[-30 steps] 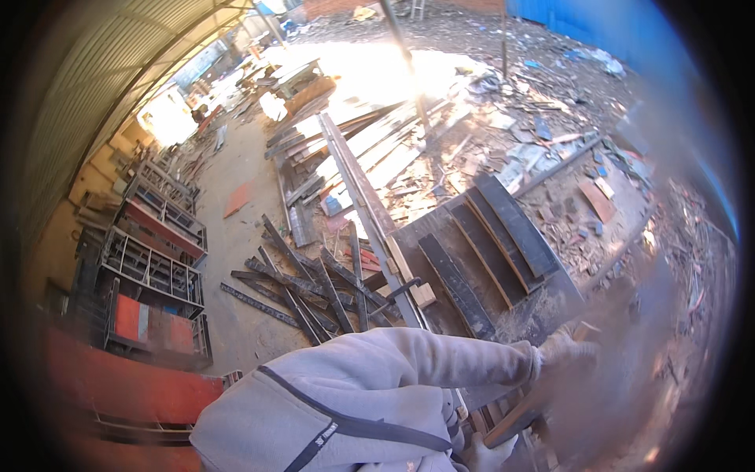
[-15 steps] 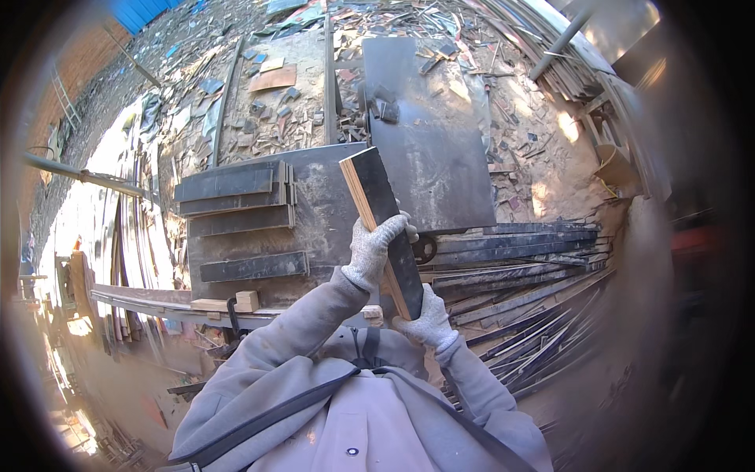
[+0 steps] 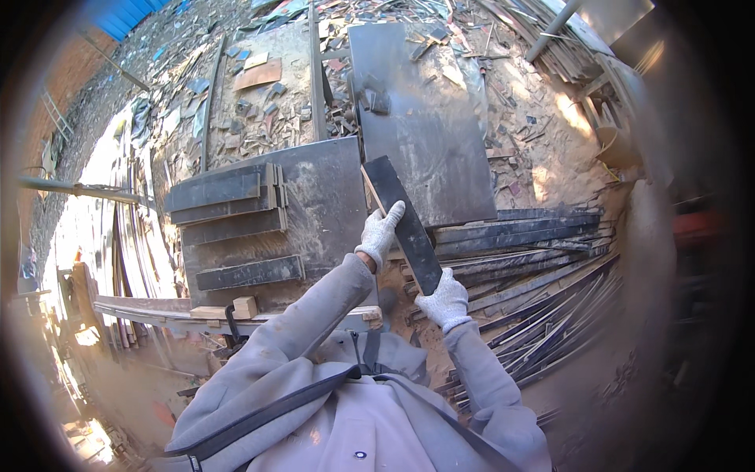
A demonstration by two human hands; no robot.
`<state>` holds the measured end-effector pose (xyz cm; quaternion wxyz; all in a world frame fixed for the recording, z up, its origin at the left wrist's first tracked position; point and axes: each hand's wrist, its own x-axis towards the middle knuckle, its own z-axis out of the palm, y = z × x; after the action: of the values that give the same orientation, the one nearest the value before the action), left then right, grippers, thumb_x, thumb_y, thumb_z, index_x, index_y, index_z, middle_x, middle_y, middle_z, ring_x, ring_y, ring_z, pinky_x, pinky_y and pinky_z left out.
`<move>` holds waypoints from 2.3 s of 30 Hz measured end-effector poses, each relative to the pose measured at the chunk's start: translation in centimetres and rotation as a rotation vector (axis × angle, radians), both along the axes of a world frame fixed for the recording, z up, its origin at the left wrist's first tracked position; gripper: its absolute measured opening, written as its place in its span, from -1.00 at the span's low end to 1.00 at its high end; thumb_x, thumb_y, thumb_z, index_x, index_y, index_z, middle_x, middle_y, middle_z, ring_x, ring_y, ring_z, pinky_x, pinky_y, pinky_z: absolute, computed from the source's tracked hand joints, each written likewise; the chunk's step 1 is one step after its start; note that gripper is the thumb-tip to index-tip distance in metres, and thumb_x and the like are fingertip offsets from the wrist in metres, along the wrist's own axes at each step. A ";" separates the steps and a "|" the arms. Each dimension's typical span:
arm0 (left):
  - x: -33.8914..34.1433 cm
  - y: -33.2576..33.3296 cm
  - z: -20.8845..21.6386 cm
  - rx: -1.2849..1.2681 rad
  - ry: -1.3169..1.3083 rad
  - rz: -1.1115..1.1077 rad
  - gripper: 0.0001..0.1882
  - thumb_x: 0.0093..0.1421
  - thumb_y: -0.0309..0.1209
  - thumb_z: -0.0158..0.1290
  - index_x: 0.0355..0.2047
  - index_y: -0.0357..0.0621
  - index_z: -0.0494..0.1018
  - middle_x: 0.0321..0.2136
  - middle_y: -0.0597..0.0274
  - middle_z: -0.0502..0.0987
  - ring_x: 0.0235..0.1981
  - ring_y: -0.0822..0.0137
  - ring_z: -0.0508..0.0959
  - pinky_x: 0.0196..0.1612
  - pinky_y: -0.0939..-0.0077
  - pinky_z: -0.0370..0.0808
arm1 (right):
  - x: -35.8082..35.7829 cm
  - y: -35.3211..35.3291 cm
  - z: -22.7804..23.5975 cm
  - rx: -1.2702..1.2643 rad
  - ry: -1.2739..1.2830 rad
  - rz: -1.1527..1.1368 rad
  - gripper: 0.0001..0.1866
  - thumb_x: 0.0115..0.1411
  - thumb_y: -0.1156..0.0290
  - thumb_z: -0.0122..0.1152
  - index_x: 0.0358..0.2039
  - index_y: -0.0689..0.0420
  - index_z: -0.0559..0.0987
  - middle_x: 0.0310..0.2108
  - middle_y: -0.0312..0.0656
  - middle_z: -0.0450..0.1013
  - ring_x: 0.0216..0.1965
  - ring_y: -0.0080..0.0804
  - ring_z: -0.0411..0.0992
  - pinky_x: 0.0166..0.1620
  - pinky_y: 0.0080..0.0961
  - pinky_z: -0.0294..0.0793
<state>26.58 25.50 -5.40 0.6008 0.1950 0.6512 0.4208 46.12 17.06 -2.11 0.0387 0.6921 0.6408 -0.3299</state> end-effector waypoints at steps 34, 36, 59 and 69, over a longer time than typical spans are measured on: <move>-3.3 13.6 -12.8 -0.248 0.142 -0.088 -0.43 0.44 0.00 0.02 0.06 -0.35 0.56 -0.02 0.04 0.65 -0.07 0.20 0.58 0.04 0.25 0.45 | -6.1 15.2 -2.3 -0.220 -0.233 0.082 -0.20 -0.10 0.13 0.55 0.07 0.30 0.41 -0.05 0.24 0.58 0.05 0.13 0.58 0.11 -0.14 0.57; -3.4 13.8 -13.2 -0.243 0.100 -0.053 -0.43 0.44 -0.01 0.03 0.07 -0.34 0.55 -0.01 0.05 0.64 -0.05 0.21 0.58 0.05 0.26 0.44 | -6.2 15.3 -2.4 -0.216 -0.228 0.086 -0.19 -0.11 0.14 0.55 0.07 0.30 0.41 -0.04 0.24 0.58 0.05 0.13 0.58 0.12 -0.14 0.57; -3.3 11.1 -9.5 -0.047 -0.276 0.089 -0.22 0.32 0.25 0.10 0.18 -0.25 0.45 -0.03 -0.01 0.61 -0.03 0.11 0.59 0.10 0.16 0.50 | -3.1 13.6 -4.5 -0.131 0.089 0.076 -0.25 -0.12 0.15 0.55 0.02 0.35 0.52 -0.11 0.19 0.60 -0.07 0.08 0.62 0.03 -0.19 0.62; -1.4 7.4 -7.7 -0.158 -0.961 0.356 -0.54 0.37 0.04 0.14 -0.10 -0.13 0.53 -0.26 0.01 0.65 -0.27 0.03 0.68 -0.11 -0.09 0.64 | 1.4 8.4 -1.1 -1.020 1.404 -0.673 -0.43 0.23 0.34 0.32 0.20 0.28 0.42 -0.08 0.05 0.57 -0.24 -0.10 0.63 -0.17 -0.15 0.69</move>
<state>25.17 32.92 -13.05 0.7640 -0.1803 0.3546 0.5080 47.57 25.49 -3.22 -0.1561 0.3826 0.0605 -0.9086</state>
